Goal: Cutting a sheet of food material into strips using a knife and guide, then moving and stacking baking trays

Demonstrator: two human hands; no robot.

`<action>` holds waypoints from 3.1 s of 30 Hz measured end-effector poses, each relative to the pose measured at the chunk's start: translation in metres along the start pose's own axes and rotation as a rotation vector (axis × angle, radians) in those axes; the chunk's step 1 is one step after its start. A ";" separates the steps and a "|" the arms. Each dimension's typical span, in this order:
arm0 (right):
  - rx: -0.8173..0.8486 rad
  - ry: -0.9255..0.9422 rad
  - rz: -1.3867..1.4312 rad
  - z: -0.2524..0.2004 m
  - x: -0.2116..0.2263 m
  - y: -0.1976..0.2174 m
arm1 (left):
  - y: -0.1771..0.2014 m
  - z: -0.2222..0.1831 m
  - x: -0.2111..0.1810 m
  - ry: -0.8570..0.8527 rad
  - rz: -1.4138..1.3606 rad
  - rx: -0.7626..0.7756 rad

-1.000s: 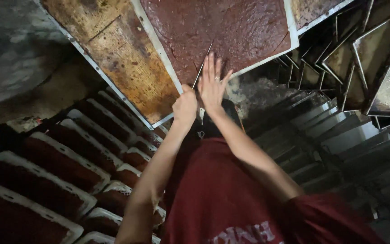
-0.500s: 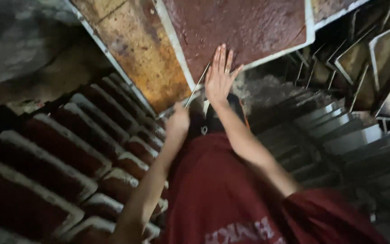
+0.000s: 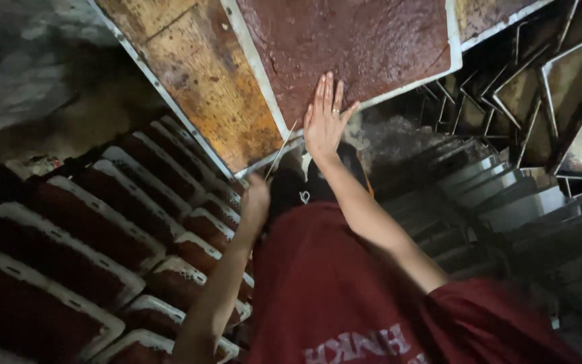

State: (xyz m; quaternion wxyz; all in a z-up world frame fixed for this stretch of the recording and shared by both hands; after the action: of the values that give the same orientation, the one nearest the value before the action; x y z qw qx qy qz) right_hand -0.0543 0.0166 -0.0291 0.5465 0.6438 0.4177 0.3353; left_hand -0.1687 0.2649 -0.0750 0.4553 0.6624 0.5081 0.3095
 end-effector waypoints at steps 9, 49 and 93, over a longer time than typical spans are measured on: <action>0.012 0.043 0.273 -0.006 -0.014 0.030 | 0.071 0.005 0.002 -0.022 -0.192 0.099; -0.098 0.105 0.304 0.337 -0.137 0.084 | 0.194 0.409 -0.260 -0.020 0.171 -0.368; 0.211 -0.024 0.097 0.115 -0.019 0.038 | 0.137 0.224 -0.120 0.089 -0.312 0.220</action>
State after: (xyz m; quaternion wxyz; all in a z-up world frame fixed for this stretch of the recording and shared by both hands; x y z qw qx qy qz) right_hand 0.0457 -0.0514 -0.0120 0.4639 0.7212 0.4123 0.3077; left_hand 0.0454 0.0757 -0.0316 0.3996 0.6071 0.6551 0.2066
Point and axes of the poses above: each hand's wrist, its own z-axis towards the middle knuckle, its own y-axis out of the back of the hand, x = y × z, the point moved 8 cm from there along z, towards the middle knuckle
